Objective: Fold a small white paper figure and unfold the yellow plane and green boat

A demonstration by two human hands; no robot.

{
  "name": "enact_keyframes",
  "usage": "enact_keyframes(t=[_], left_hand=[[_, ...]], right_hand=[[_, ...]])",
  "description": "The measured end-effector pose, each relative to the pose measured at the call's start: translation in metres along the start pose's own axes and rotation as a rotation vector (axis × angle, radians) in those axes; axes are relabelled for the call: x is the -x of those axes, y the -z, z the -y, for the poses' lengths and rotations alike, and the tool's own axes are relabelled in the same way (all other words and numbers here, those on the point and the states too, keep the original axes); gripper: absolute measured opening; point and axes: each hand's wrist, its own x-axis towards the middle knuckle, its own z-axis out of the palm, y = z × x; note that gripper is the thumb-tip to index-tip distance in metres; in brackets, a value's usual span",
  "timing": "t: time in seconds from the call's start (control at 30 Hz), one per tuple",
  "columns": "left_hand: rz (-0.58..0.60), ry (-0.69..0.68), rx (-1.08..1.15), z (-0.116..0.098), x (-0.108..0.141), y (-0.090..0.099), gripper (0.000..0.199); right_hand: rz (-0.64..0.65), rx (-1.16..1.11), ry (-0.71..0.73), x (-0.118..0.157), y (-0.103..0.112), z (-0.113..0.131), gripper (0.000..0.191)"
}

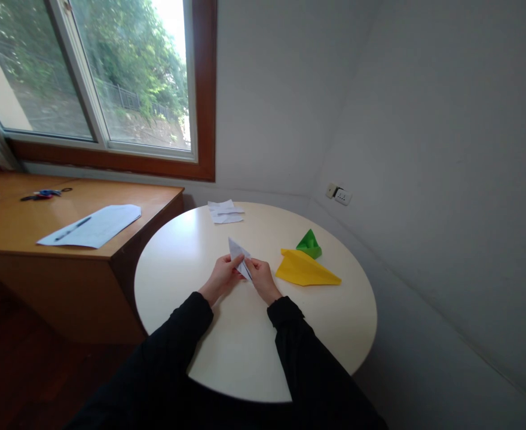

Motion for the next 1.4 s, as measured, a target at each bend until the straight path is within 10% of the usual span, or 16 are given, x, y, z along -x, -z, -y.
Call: enact_keyframes(t=[0.67,0.87,1.0,1.4], left_hand=[[-0.013,-0.034,-0.036,0.004,-0.002,0.002,0.04],[-0.187,-0.163,-0.203,0.011,-0.009,0.009,0.044],[-0.303,-0.218,-0.322,0.01,-0.009,0.01,0.042],[-0.081,-0.163,-0.407,0.001,-0.003,0.005,0.033]], right_hand=[[0.014,-0.021,-0.009,0.0,0.0,0.001,0.042],[-0.011,0.003,0.006,0.003,0.0,0.004,0.038],[-0.018,0.133,0.072,0.005,0.002,0.006,0.031],[0.007,0.773,0.386,0.0,0.017,0.003,0.031]])
